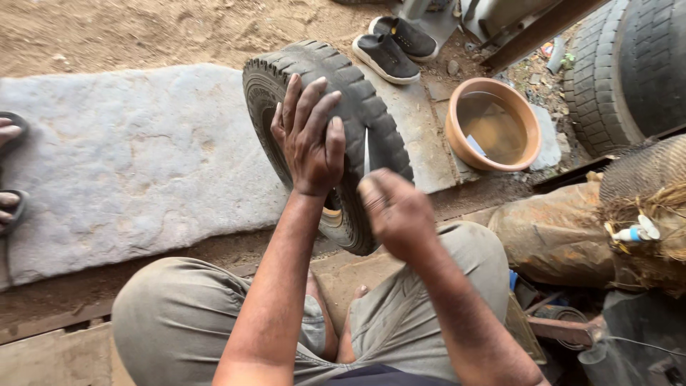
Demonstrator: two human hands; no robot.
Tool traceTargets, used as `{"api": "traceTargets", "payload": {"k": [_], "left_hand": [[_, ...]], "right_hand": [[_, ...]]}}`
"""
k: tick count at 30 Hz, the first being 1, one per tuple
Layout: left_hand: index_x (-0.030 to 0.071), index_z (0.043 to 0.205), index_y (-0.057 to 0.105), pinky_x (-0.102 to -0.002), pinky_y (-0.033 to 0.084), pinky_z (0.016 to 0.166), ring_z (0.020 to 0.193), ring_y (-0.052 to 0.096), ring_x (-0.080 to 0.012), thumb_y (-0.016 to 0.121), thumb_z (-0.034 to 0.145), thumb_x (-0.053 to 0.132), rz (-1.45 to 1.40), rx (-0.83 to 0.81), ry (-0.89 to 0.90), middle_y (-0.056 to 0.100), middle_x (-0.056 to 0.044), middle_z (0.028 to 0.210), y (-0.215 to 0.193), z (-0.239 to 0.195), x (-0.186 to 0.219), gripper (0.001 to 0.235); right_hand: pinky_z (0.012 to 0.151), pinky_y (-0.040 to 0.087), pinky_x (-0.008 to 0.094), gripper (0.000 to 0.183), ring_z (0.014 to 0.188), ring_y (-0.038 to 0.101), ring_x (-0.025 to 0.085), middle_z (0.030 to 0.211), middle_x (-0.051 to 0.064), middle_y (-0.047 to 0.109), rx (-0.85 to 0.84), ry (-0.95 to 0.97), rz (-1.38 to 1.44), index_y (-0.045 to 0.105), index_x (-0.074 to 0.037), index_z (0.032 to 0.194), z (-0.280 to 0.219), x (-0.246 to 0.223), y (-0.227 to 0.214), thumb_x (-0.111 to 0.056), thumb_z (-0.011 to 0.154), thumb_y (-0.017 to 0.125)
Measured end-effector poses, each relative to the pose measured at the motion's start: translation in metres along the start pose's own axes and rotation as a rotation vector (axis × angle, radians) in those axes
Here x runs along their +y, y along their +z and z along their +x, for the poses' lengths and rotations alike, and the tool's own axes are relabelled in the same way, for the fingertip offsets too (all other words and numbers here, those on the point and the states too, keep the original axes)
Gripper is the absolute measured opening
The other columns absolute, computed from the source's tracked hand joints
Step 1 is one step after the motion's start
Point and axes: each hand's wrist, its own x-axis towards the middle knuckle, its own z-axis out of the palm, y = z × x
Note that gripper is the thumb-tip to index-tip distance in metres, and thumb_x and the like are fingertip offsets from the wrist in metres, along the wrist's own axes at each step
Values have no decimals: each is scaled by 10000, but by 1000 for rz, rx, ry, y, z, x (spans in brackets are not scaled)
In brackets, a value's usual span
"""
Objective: The person is repairing a motorcycle tire by using a metal tool to scrape and clean the tread surface. They hold the tire with their left hand and repeatedly scrape the rubber with the tool in their right hand, focusing on the grooves and surface texture.
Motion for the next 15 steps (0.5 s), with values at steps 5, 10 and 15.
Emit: {"api": "traceTargets", "payload": {"k": [5, 10, 15], "left_hand": [[150, 1292, 694, -490, 211, 1261, 1574, 330, -274, 499, 1018, 307, 57, 69, -48, 575, -25, 1504, 15, 16, -12, 371], [152, 1296, 685, -512, 184, 1249, 1570, 315, -290, 503, 1015, 310, 106, 135, -72, 566, -20, 1492, 29, 17, -12, 370], [163, 1290, 689, -537, 132, 1265, 1571, 301, -280, 507, 1019, 323, 108, 140, -100, 558, -16, 1504, 40, 22, -9, 363]], "right_hand": [[618, 507, 298, 197, 671, 619, 122, 835, 31, 728, 116, 281, 132, 729, -58, 1129, 31, 0, -9, -162, 1022, 600], [653, 511, 309, 135, 718, 644, 143, 840, 66, 694, 258, 121, 87, 743, -34, 1059, 55, 2, -6, -139, 1034, 663], [750, 574, 367, 134, 819, 708, 256, 964, 116, 702, 201, -230, -109, 713, -37, 1057, 54, 0, 12, -162, 1049, 667]]}}
